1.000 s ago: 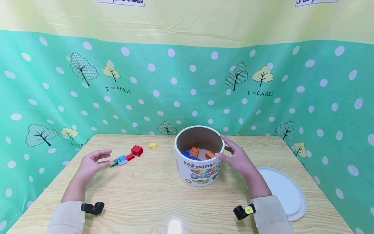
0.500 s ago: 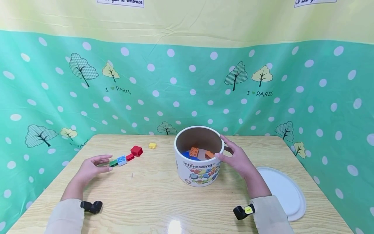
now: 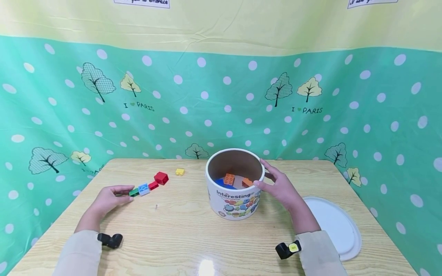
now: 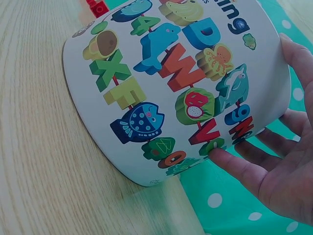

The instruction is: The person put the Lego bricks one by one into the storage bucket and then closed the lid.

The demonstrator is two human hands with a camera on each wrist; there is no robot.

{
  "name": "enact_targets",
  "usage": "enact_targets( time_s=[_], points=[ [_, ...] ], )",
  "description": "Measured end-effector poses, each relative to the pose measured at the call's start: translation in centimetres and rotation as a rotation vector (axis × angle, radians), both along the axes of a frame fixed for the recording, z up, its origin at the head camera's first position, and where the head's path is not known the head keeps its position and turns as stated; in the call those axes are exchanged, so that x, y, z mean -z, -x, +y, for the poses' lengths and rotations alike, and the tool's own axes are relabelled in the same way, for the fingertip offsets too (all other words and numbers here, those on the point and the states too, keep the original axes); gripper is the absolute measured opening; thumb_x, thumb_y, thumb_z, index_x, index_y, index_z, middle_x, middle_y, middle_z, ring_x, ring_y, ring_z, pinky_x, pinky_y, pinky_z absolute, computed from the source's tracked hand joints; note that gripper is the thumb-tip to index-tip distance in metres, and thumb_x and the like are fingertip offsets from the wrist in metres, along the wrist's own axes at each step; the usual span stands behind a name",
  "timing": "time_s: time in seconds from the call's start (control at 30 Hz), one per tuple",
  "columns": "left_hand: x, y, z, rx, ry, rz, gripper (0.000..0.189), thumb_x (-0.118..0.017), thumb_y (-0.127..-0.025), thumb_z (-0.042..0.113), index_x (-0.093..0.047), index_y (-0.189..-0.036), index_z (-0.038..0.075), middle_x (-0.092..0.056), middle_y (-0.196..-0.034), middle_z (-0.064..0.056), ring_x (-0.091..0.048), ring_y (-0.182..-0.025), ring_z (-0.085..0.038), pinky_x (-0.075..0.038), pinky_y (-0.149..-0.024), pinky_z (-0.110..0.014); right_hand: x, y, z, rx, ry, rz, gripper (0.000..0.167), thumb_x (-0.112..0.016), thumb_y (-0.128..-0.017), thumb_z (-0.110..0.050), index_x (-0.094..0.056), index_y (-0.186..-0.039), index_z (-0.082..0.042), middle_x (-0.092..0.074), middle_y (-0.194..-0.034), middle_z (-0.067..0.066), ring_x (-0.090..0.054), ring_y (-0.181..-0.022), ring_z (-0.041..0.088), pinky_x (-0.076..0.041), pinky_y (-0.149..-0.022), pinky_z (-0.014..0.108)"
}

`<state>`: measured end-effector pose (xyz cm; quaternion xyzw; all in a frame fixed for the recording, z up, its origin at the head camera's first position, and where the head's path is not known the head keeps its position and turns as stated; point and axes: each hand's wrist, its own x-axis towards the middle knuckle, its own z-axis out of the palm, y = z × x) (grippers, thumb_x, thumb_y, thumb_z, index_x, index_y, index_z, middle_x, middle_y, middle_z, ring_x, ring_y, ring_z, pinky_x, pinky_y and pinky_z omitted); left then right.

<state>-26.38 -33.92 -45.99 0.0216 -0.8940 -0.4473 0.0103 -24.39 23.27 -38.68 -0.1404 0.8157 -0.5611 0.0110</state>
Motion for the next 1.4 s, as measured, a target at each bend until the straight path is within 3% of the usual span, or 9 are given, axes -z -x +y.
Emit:
enact_targets(
  time_s=[0.1, 0.17, 0.4, 0.5, 0.6, 0.73, 0.83, 1.17, 1.4],
  points=[
    [0.1, 0.0, 0.1, 0.000, 0.017, 0.013, 0.047, -0.080, -0.082, 0.017, -0.066, -0.125, 0.005, -0.064, -0.120, -0.019, -0.055, -0.114, -0.035, -0.042, -0.099, -0.049, 0.0, 0.0, 0.0, 0.002, -0.005, 0.000, 0.079, -0.070, -0.091, -0.027, -0.024, -0.156, -0.024, -0.023, -0.157, 0.017, -0.029, -0.138, 0.044, -0.049, -0.094, 0.051],
    [0.1, 0.0, 0.2, -0.004, 0.033, 0.018, 0.043, -0.079, -0.083, 0.016, -0.067, -0.123, 0.005, -0.066, -0.116, -0.018, -0.056, -0.111, -0.035, -0.042, -0.098, -0.050, 0.0, 0.0, 0.0, 0.002, -0.004, -0.001, 0.079, -0.070, -0.091, -0.027, -0.024, -0.156, -0.024, -0.023, -0.157, 0.017, -0.029, -0.138, 0.044, -0.049, -0.094, 0.051],
    [0.1, -0.4, -0.3, -0.021, 0.055, 0.014, 0.044, -0.082, -0.080, 0.020, -0.070, -0.120, 0.006, -0.068, -0.105, -0.010, -0.059, -0.094, -0.020, -0.049, -0.079, -0.026, -0.1, -0.1, 0.0, 0.004, -0.009, -0.003, 0.079, -0.070, -0.091, -0.027, -0.025, -0.156, -0.025, -0.023, -0.157, 0.016, -0.029, -0.138, 0.044, -0.048, -0.095, 0.053],
    [-0.2, -0.9, -0.6, -0.026, 0.023, -0.005, 0.046, -0.082, -0.080, 0.022, -0.069, -0.121, 0.006, -0.068, -0.109, -0.011, -0.059, -0.096, -0.018, -0.049, -0.075, -0.019, 0.0, 0.0, 0.0, 0.004, -0.007, -0.004, 0.079, -0.071, -0.091, -0.027, -0.025, -0.156, -0.024, -0.024, -0.157, 0.016, -0.029, -0.138, 0.044, -0.048, -0.095, 0.054],
    [-0.4, -1.4, -0.7, -0.021, 0.002, -0.022, 0.047, -0.082, -0.080, 0.023, -0.069, -0.122, 0.007, -0.066, -0.117, -0.013, -0.060, -0.103, -0.023, -0.049, -0.079, -0.020, 0.1, 0.0, 0.1, 0.008, -0.011, -0.006, 0.080, -0.071, -0.091, -0.029, -0.025, -0.156, -0.024, -0.023, -0.157, 0.016, -0.028, -0.138, 0.044, -0.047, -0.096, 0.054],
    [-1.1, -1.7, -0.7, -0.006, -0.007, -0.021, 0.048, -0.081, -0.081, 0.025, -0.068, -0.124, 0.008, -0.062, -0.127, -0.016, -0.054, -0.117, -0.032, -0.046, -0.093, -0.035, 0.2, 0.1, 0.1, 0.016, -0.024, -0.002, 0.081, -0.071, -0.090, -0.031, -0.025, -0.156, -0.025, -0.023, -0.158, 0.015, -0.028, -0.139, 0.044, -0.046, -0.096, 0.055],
    [-1.6, -1.9, -0.5, 0.006, -0.017, -0.011, 0.048, -0.081, -0.081, 0.025, -0.068, -0.123, 0.007, -0.060, -0.129, -0.018, -0.051, -0.121, -0.035, -0.046, -0.093, -0.035, 0.2, 0.1, 0.1, 0.016, -0.023, 0.005, 0.081, -0.071, -0.090, -0.030, -0.025, -0.156, -0.025, -0.024, -0.158, 0.015, -0.028, -0.139, 0.044, -0.046, -0.097, 0.056],
    [-3.5, -2.5, 0.9, 0.033, -0.019, 0.056, 0.043, -0.081, -0.081, 0.022, -0.070, -0.120, 0.008, -0.062, -0.128, -0.014, -0.048, -0.124, -0.031, -0.045, -0.083, -0.012, 0.3, 0.4, 0.1, 0.028, -0.032, -0.002, 0.081, -0.072, -0.089, -0.034, -0.025, -0.156, -0.026, -0.023, -0.158, 0.013, -0.028, -0.139, 0.044, -0.045, -0.097, 0.057],
    [-4.4, -2.7, 2.1, 0.057, -0.034, 0.082, 0.040, -0.081, -0.081, 0.023, -0.072, -0.118, 0.008, -0.063, -0.126, -0.013, -0.054, -0.114, -0.022, -0.052, -0.080, -0.018, 0.3, 0.3, 0.2, 0.016, -0.025, 0.005, 0.081, -0.071, -0.090, -0.032, -0.025, -0.156, -0.024, -0.024, -0.158, 0.015, -0.028, -0.139, 0.044, -0.045, -0.097, 0.057]
  ],
)
